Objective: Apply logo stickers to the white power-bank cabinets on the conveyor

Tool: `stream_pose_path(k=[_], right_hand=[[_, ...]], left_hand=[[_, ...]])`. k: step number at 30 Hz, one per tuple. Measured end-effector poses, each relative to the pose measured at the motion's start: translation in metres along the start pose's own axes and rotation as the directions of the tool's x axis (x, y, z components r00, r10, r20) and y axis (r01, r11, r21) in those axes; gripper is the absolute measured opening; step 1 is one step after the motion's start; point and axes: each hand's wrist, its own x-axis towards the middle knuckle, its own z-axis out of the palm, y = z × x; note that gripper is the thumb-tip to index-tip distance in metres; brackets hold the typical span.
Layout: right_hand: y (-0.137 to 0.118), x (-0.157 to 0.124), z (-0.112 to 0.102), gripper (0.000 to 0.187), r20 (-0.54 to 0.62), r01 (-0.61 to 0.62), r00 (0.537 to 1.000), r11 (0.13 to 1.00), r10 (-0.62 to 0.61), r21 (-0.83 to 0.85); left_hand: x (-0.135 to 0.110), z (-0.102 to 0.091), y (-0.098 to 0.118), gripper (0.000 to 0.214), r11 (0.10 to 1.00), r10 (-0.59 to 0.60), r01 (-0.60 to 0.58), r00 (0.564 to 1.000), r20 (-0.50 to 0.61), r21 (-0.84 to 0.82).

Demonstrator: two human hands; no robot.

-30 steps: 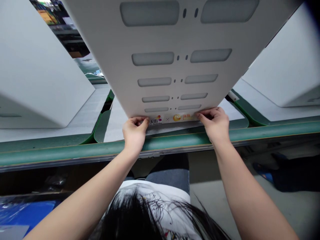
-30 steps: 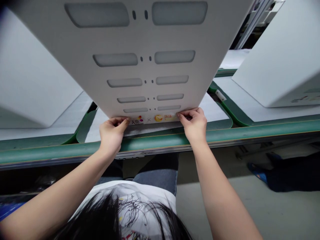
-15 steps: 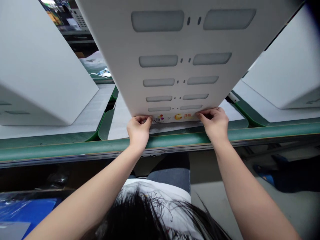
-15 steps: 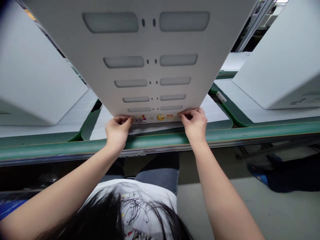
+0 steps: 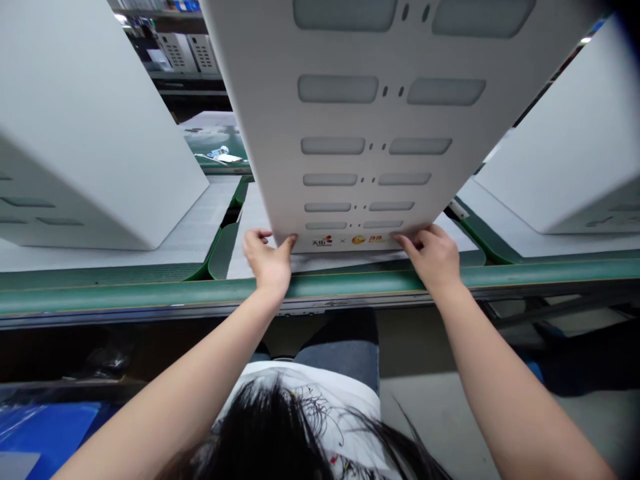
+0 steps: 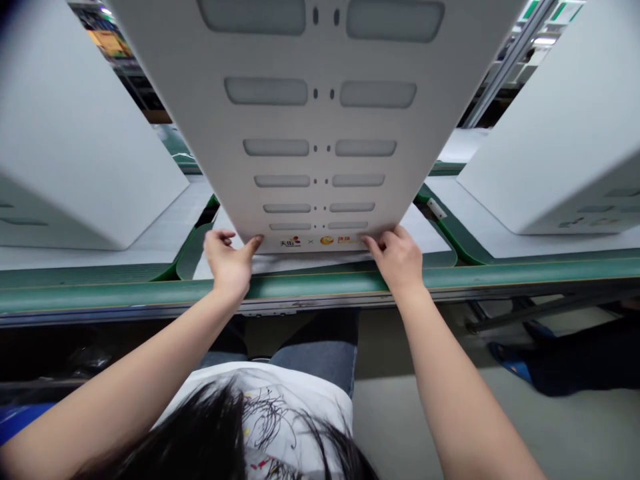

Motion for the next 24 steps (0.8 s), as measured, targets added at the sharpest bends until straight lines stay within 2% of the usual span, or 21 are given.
stream_pose_path(k=[1, 2, 3, 4, 6, 8, 9, 11, 13, 15, 19, 24], right_hand=[[-0.002, 0.001, -0.001, 0.049, 0.007, 0.151, 0.988, 0.988, -0.151, 0.031], [-0.006, 0.003, 0.0, 0.049, 0.011, 0.316, 0.948, 0.947, -0.318, 0.063], [-0.014, 0.006, 0.002, 0.049, 0.014, 0.482, 0.874, 0.871, -0.485, 0.091], [-0.025, 0.011, 0.005, 0.048, 0.01, 0.631, 0.771, 0.767, -0.636, 0.118], [-0.052, 0.023, 0.015, 0.045, -0.023, 0.844, 0.518, 0.506, -0.855, 0.176], [-0.08, 0.035, 0.03, 0.044, -0.087, 0.93, 0.304, 0.275, -0.949, 0.245], [-0.091, 0.041, 0.037, 0.043, -0.128, 0.947, 0.225, 0.186, -0.966, 0.263], [-0.105, 0.049, 0.052, 0.039, -0.171, 0.963, 0.121, 0.074, -0.978, 0.258], [-0.107, 0.051, 0.063, 0.036, -0.165, 0.969, 0.065, 0.023, -0.984, 0.247], [-0.101, 0.05, 0.069, 0.034, -0.137, 0.963, 0.035, -0.004, -0.99, 0.268], [-0.087, 0.046, 0.068, 0.034, -0.106, 0.953, 0.039, 0.005, -0.994, 0.304], [-0.067, 0.049, 0.053, 0.037, -0.075, 0.951, 0.055, 0.029, -0.996, 0.309]], left_hand=[[0.007, -0.005, -0.004, 0.047, 0.999, 0.038, -0.038, 0.999, -0.005, -0.03], [0.014, -0.01, -0.008, 0.053, 0.994, 0.076, -0.073, 0.997, 0.029, -0.076], [0.021, -0.015, -0.012, 0.061, 0.985, 0.111, -0.095, 0.988, 0.108, -0.141], [0.027, -0.018, -0.016, 0.069, 0.971, 0.145, -0.098, 0.966, 0.216, -0.216], [0.034, -0.021, -0.021, 0.078, 0.944, 0.207, -0.064, 0.879, 0.429, -0.325], [0.036, -0.021, -0.024, 0.075, 0.937, 0.233, -0.037, 0.809, 0.54, -0.347], [0.035, -0.02, -0.024, 0.071, 0.94, 0.233, -0.037, 0.795, 0.56, -0.339], [0.033, -0.019, -0.023, 0.064, 0.949, 0.232, -0.058, 0.791, 0.565, -0.309], [0.03, -0.019, -0.021, 0.06, 0.954, 0.243, -0.09, 0.793, 0.558, -0.288], [0.029, -0.02, -0.02, 0.058, 0.956, 0.256, -0.121, 0.795, 0.55, -0.269], [0.03, -0.021, -0.02, 0.055, 0.959, 0.263, -0.155, 0.799, 0.54, -0.236], [0.029, -0.021, -0.021, 0.056, 0.964, 0.262, -0.193, 0.81, 0.525, -0.183]])
